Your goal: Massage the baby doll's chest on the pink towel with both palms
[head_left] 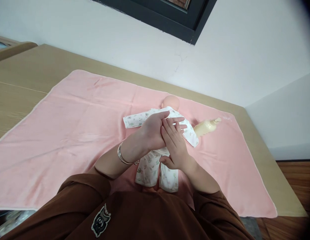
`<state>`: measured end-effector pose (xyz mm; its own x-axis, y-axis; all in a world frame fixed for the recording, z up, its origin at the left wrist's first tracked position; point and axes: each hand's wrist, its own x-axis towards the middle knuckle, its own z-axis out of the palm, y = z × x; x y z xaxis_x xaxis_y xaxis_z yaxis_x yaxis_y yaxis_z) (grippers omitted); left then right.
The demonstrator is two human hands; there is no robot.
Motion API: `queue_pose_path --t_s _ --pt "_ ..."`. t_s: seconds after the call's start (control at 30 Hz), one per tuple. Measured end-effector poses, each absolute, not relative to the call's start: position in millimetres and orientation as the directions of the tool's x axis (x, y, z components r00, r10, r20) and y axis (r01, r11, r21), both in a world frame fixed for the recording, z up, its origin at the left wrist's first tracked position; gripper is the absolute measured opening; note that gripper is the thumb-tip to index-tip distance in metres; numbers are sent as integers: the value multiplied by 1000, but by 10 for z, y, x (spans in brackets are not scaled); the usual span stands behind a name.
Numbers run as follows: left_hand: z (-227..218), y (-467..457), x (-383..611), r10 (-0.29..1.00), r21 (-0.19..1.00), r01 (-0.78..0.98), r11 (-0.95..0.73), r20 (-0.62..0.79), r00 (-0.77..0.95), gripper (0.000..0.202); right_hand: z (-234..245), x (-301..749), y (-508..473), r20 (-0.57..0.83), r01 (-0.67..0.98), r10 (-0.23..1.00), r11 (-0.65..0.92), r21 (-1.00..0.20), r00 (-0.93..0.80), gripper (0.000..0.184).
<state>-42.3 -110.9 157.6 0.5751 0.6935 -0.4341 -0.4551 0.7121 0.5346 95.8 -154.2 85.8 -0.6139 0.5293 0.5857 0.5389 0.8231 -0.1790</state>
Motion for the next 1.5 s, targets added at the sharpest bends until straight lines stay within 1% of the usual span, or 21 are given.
queue_pose_path --t_s 0.07,0.17,0.2,0.27,0.4,0.47,0.57,0.63,0.7,0.77,0.83,0.93,1.03,1.1,1.13,1.2,1.27,1.33,1.37,1.43,1.5 --pt "1554 -1045 -424 713 554 -468 689 -404 572 42 847 957 -1526 577 544 547 815 -201 -606 82" --pt "1514 -969 -431 712 560 -460 689 -408 571 41 828 950 -1518 558 582 588 784 -216 -586 77" --pt "1496 -942 -434 720 578 -452 679 -407 562 40 826 952 -1515 558 591 596 777 -218 -578 76" --pt "1445 -870 -441 772 652 -446 613 -376 513 38 828 972 -1496 564 599 601 770 -219 -567 73" --pt "1269 -612 -437 935 821 -464 333 -223 278 35 801 1082 -1361 586 609 612 757 -239 -531 56" --pt "1140 -439 -407 976 862 -463 206 -150 155 36 733 1144 -1235 587 638 654 717 -281 -477 49" --pt "897 -193 -312 996 893 -443 78 -92 -11 30 550 1193 -1012 530 716 762 598 -359 -372 48" --pt "716 -78 -229 992 933 -358 -15 -32 -125 21 409 1198 -874 468 759 815 532 -374 -341 48" --pt "542 -23 -150 982 982 -168 -89 59 -177 15 293 1206 -762 410 775 834 520 -359 -369 45" --pt "395 -21 -89 975 993 27 -116 119 -186 17 221 1241 -673 379 770 833 532 -353 -402 42" --pt "290 -51 -50 969 973 172 -155 183 -167 19 191 1307 -596 369 766 841 524 -373 -396 42" --pt "217 -97 -24 954 934 277 -225 269 -135 21 185 1409 -517 349 797 885 441 -413 -309 45" --pt "207 -107 -20 953 933 284 -222 269 -139 23 199 1402 -545 332 867 928 302 -398 -170 52" --pt "206 -101 -21 952 935 274 -226 271 -139 26 217 1326 -628 347 908 932 230 -351 -103 55" --pt "203 -97 -21 951 933 274 -232 277 -139 27 227 1280 -676 361 920 927 223 -323 -98 54" --pt "194 -90 -21 949 932 280 -232 279 -143 29 246 1201 -754 379 920 910 281 -273 -165 49" --pt "182 -88 -21 952 935 278 -219 268 -150 28 253 1174 -770 366 883 884 395 -253 -291 45" --pt "173 -95 -24 954 940 264 -214 259 -150 28 246 1214 -713 337 833 862 476 -283 -379 43" --pt "171 -101 -27 955 942 259 -215 258 -145 28 237 1253 -666 326 818 863 484 -311 -386 43" --pt "172 -117 -33 956 941 256 -222 262 -132 28 216 1340 -569 312 820 890 436 -371 -333 45" --pt "176 -133 -38 956 938 260 -229 267 -124 28 205 1393 -519 299 845 923 351 -404 -241 51"
